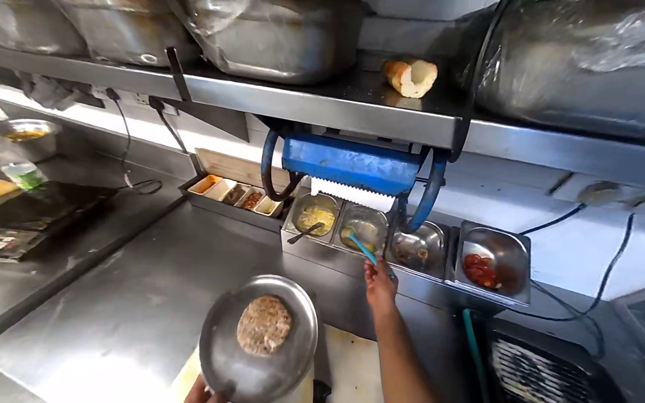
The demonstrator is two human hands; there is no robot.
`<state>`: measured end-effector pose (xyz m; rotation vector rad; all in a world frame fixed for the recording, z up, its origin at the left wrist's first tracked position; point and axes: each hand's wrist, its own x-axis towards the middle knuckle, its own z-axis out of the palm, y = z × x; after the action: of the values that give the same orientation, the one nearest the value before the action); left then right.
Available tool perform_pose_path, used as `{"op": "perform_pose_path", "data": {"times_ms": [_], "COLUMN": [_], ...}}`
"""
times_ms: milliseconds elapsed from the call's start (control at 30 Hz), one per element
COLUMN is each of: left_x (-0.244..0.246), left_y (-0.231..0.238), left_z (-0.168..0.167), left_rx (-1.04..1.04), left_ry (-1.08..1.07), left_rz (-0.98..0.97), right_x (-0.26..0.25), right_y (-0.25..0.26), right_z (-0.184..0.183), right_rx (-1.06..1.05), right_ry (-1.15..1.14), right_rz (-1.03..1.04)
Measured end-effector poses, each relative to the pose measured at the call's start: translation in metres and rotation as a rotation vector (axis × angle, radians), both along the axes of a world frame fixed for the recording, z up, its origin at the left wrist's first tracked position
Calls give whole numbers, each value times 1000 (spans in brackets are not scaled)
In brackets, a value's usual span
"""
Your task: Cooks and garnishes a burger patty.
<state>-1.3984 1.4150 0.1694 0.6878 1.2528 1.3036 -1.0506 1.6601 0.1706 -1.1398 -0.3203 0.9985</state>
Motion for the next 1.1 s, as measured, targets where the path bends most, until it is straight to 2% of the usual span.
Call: {"op": "perform_pose_path", "data": {"times_ms": [67,167,300,433,600,667,833,967,1100], "left_x": [27,58,82,97,107,109,107,105,107], "left_y": [34,74,104,112,111,109,106,107,107], "left_z": [9,5,1,1,2,2,2,5,6], "left_rx": [-44,-41,-66,-104,-131,-138,-138,-130,-142], "left_ry": [-43,-128,-190,-215,-226,-224,-229,-230,-222], "left_rz": [-5,6,-16,-11,-5,-10,-1,11,10], "right_x": [0,9,25,31,17,10,2,3,3], "right_y": [-10,-25,-60,-105,-143,-149,-151,-151,-151], "right_z": [-6,-11,4,27,35,39,44,48,45], "right_rx": [26,78,156,233,405,430,459,512,451], "right_ry": [146,250,196,-52,-899,-1081,-1286,-1289,-1228], "right_rz": [-12,-2,86,184,409,429,405,408,436]}}
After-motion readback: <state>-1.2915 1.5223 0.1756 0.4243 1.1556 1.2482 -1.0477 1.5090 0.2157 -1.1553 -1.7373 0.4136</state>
